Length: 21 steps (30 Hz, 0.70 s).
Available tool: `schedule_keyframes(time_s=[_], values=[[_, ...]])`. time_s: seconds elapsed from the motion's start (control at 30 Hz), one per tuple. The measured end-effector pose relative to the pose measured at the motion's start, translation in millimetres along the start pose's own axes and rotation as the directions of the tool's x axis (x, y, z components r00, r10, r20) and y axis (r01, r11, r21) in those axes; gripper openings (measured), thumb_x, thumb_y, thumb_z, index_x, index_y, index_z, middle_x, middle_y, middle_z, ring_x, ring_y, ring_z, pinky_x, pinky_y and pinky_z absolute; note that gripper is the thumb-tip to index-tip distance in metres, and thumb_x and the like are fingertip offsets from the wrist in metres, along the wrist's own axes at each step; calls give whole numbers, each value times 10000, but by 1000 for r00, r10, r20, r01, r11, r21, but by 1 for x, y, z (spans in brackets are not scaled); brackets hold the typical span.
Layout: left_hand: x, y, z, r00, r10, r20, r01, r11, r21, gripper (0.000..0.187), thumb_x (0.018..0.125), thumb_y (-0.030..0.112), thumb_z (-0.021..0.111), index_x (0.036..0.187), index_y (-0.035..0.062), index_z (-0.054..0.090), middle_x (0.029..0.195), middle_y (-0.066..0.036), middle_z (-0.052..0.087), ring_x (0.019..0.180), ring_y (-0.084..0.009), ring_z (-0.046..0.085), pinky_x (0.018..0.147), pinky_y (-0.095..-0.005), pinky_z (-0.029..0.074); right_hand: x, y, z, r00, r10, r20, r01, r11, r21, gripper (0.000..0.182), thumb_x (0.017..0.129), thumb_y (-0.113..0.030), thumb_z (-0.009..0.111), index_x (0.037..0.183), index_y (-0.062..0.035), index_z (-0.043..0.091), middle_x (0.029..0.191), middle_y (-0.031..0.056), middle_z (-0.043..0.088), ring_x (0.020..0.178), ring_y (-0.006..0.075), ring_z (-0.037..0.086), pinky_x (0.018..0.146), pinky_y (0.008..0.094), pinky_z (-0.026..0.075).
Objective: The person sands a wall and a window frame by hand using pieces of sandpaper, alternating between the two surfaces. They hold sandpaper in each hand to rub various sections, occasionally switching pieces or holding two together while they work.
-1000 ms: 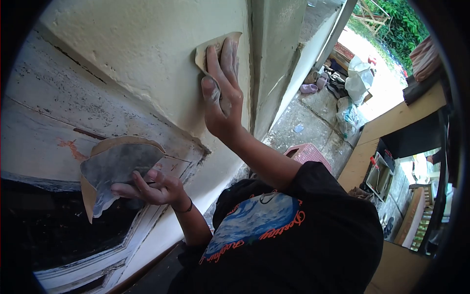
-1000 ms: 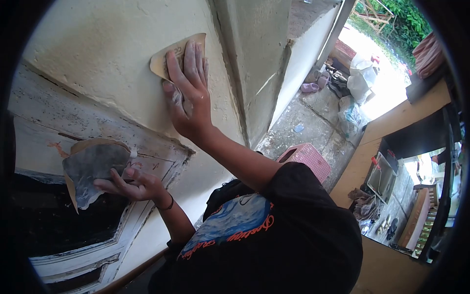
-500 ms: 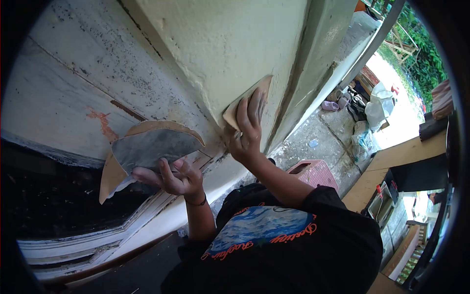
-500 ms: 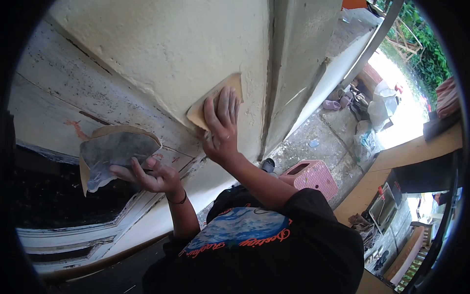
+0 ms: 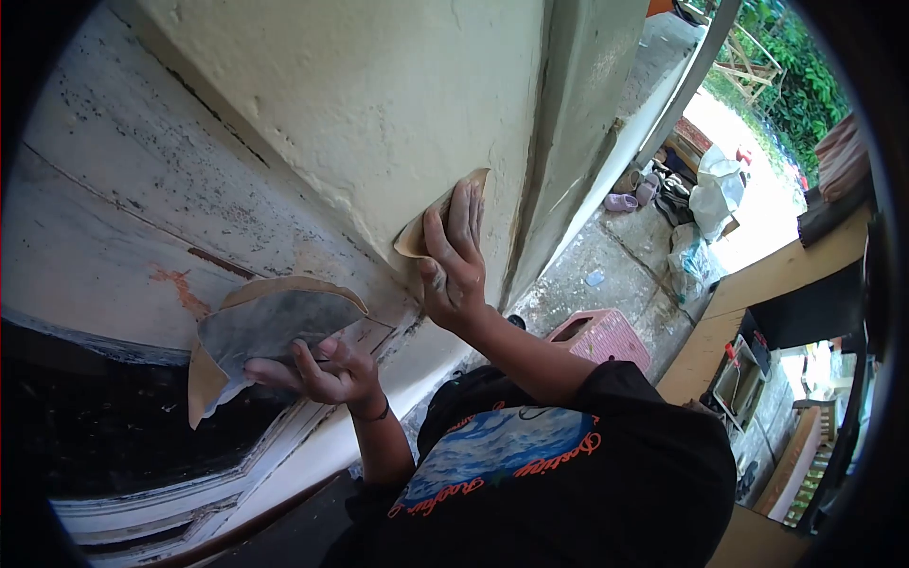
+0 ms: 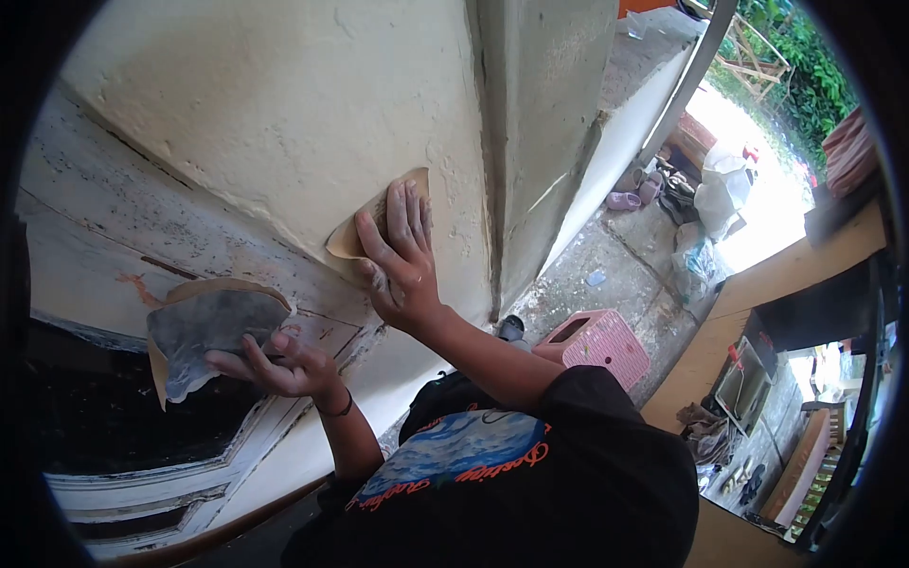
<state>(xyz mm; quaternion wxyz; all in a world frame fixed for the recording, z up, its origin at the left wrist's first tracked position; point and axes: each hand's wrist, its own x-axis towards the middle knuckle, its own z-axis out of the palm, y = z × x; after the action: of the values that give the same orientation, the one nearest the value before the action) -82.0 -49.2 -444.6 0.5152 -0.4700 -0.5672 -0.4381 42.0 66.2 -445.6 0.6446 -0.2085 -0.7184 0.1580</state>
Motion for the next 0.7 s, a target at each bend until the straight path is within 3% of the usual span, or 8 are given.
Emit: schedule_keyframes(time_s=[0.13,0.23,0.3,0.4,0.47,0.57,0.7], values=[[2,5,-2,999,-28,22,28,999,17,320,904,168,411,1188,20,424,1382,-250,177,1296,-392,127,1034,-522,85,59,-5,-13,985,-77,-156,78,997,-1,391,831,-119,480,1208,-17,472,1330,281,283,1261,438,215,1023,491,135],[4,6,-3,1000,-24,19,24,1000,11,317,904,162,408,1187,21,426,1383,-248,176,1296,-393,126,1035,-520,87,51,-7,-8,982,-54,-183,62,997,36,402,828,-177,497,1200,-27,482,1331,287,277,1258,450,211,1021,499,129],[1,4,-4,1000,-18,16,18,999,28,319,902,164,412,1189,24,426,1383,-249,176,1296,-394,126,1035,-519,89,24,-1,1,992,-81,-93,79,997,-20,422,839,-274,488,1189,-38,495,1328,296,273,1254,462,208,1017,511,123],[2,2,0,1000,-12,5,11,999,29,326,898,165,419,1194,29,426,1384,-249,172,1298,-393,123,1035,-517,91,33,12,-1,980,-166,-107,157,984,-85,453,849,-357,462,1180,-50,504,1323,302,276,1246,473,215,1012,522,121],[0,4,-5,999,-13,39,12,1000,29,330,896,165,422,1198,32,425,1386,-249,169,1299,-392,119,1034,-516,91,65,16,-5,950,-233,-206,212,970,-122,453,874,-340,427,1170,-6,504,1303,300,314,1233,463,256,1013,497,154],[-1,4,-3,997,-59,41,60,998,-14,349,873,140,412,1219,103,414,1393,-257,133,1310,-387,72,1027,-536,13,85,8,-10,950,-177,-259,174,984,-37,443,889,-310,403,1166,22,499,1292,300,331,1233,457,260,1014,484,169],[-1,5,-4,998,-57,25,57,998,6,354,872,141,422,1223,105,411,1393,-256,140,1311,-386,69,1034,-519,18,27,6,1,984,-115,-133,106,992,-71,425,890,-282,389,1166,22,497,1298,300,322,1242,454,245,1020,489,149]])
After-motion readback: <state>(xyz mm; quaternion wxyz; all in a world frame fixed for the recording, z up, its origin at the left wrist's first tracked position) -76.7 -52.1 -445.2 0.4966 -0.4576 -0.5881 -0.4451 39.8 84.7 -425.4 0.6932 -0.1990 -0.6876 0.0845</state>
